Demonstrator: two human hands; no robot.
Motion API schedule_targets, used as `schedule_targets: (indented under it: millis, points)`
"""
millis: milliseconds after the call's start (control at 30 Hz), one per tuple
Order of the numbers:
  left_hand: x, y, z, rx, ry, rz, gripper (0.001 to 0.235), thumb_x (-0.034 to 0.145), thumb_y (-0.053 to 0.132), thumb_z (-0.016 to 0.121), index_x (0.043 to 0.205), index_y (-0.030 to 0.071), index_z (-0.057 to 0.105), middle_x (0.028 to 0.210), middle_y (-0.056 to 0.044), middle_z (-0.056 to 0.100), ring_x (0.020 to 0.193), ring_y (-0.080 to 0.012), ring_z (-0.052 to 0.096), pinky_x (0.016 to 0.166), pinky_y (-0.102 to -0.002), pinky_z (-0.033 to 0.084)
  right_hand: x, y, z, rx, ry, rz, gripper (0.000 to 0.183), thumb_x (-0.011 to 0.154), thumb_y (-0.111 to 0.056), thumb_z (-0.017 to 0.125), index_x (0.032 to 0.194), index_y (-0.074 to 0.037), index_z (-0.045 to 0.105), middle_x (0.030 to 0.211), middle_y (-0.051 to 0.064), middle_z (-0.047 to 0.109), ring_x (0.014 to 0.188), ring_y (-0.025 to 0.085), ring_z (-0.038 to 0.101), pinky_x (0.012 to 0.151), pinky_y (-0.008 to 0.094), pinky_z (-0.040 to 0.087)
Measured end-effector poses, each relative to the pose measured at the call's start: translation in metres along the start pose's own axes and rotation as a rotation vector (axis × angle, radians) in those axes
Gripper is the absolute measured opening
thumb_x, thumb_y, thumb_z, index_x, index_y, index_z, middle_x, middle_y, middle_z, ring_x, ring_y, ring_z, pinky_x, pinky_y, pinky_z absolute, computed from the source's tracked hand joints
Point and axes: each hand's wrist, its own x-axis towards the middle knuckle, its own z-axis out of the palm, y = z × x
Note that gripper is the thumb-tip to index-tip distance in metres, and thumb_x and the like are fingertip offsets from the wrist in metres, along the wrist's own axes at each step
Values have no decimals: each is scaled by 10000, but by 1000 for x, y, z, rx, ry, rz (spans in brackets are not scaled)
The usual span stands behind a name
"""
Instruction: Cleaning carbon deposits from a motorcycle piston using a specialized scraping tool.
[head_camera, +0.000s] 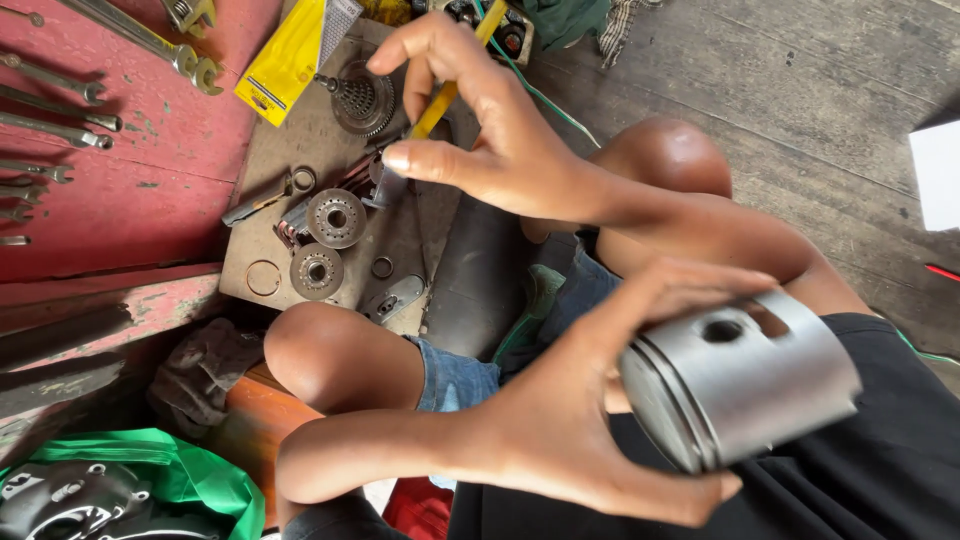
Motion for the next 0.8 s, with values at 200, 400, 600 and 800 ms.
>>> schedule_targets:
  millis: [200,400,600,800]
  points:
    - [-2,12,-23,212,236,34,722,789,253,747,1408,68,425,1462,-83,522,1387,-236,589,1245,-427,526,3,5,15,83,-42,74,397,1019,-137,672,1334,-46,449,1052,46,499,991,129,508,974,298,386]
    - [-9,0,-56,306,277,100,695,817,333,735,1408,77,474,1398,-103,570,1326,-276,607,1218,-471,481,6,13,24,162,-79,76,379,1024,-191,656,1325,-68,462,1003,56,554,978,153,565,964,327,407]
    - [-39,-5,-84,274,124,41,746,739,134,785,1411,69,469,1357,-129,657,1221,-247,676,1129,-389,507,8,16,29,153,-95,57,392,1015,-195,663,1310,-39,457,946,52,551,924,159,570,889,314,450]
    - [-66,-7,-115,-98,39,-117,803,760,59,784,1442,7,364,1493,-267,547,1156,-388,709,808,-433,679,8,7,26,146,-76,117,394,1018,-234,659,1323,-70,471,968,41,552,962,138,559,895,298,434]
